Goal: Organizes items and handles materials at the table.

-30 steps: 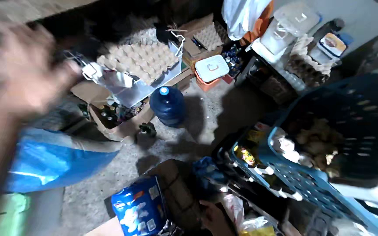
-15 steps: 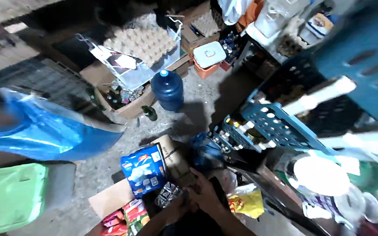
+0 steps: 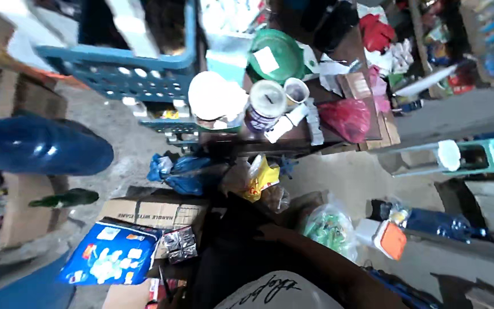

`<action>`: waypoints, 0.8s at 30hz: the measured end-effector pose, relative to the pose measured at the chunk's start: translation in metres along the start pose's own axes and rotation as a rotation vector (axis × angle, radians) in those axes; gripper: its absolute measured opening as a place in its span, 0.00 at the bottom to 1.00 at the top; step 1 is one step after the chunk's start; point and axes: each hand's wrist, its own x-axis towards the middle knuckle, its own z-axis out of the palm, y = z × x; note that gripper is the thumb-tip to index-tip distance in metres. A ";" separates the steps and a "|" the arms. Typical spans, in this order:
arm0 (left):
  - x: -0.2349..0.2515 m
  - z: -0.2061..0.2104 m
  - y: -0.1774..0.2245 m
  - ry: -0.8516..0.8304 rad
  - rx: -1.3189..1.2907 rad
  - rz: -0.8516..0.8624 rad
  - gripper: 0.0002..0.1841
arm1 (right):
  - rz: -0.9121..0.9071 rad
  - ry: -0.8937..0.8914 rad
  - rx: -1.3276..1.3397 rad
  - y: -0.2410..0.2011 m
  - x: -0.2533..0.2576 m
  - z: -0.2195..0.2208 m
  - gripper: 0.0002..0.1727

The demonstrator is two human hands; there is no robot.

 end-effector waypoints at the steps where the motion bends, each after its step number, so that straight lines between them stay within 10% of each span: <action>1: 0.018 0.008 -0.018 0.002 0.053 -0.013 0.23 | 0.047 -0.017 0.062 0.015 -0.007 0.004 0.33; 6: 0.035 0.038 0.019 -0.054 0.364 -0.049 0.27 | 0.110 -0.067 0.251 0.083 -0.039 0.022 0.32; 16: -0.041 0.117 0.235 -0.147 0.719 0.078 0.26 | 0.366 -0.035 0.687 0.209 -0.146 0.054 0.33; 21: 0.040 0.144 0.164 -0.141 0.818 0.426 0.28 | 0.260 -0.058 0.910 0.260 -0.129 0.101 0.33; 24: 0.036 0.137 0.202 -0.248 0.824 0.402 0.22 | 0.168 0.129 0.863 0.270 -0.111 0.117 0.30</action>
